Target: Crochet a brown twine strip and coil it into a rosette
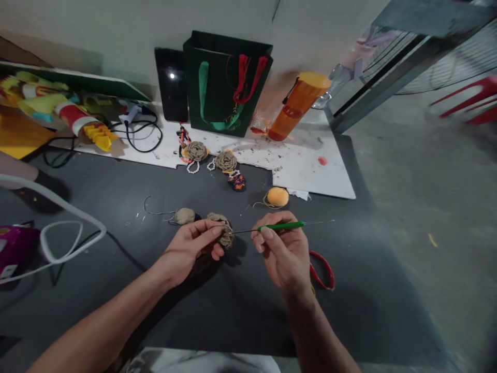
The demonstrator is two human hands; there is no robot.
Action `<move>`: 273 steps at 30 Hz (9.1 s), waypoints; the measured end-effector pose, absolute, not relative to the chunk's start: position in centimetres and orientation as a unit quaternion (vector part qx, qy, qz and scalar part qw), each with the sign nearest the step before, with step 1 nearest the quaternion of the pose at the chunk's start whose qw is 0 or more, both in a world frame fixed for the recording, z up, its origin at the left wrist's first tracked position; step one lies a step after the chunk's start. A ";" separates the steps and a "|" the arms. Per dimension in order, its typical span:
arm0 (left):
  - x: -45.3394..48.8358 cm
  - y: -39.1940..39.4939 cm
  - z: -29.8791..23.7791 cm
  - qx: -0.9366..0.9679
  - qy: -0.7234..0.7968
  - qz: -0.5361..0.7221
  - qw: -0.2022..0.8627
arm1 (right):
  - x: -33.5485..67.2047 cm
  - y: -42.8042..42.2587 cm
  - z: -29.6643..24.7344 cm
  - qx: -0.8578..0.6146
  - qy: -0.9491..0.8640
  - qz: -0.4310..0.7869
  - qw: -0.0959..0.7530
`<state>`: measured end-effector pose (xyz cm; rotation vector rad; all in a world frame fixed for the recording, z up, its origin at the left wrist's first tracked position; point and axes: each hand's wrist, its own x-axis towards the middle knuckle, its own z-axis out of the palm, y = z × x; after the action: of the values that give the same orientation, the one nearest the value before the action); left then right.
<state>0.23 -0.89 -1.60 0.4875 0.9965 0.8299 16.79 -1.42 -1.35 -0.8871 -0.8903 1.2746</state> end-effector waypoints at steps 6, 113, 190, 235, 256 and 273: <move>0.3 -1.4 -1.9 0.226 0.444 0.378 0.780 | 17.1 -2.0 -1.3 -0.399 -0.428 0.524 0.619; 0.1 -1.5 -1.5 0.203 0.444 0.464 0.740 | 16.3 -2.7 -2.7 -0.379 -0.659 0.324 0.563; 0.0 -1.5 -1.3 0.184 0.397 0.475 0.763 | 14.6 -3.5 -3.6 -0.411 -0.516 0.459 0.595; -0.1 -1.3 -1.5 0.199 0.413 0.482 0.747 | 15.6 -3.1 -3.0 -0.390 -0.647 0.388 0.527; -0.2 -1.4 -1.2 0.185 0.388 0.475 0.768 | 14.9 -3.3 -3.3 -0.381 -0.599 0.382 0.592; -0.1 -1.5 -1.6 0.214 0.422 0.537 0.698 | 14.7 -3.4 -3.3 -0.350 -0.677 0.319 0.564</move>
<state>-0.09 -1.54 -1.59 0.4770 0.9416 1.1981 14.70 -3.36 -3.29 -0.8239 -1.5924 0.7507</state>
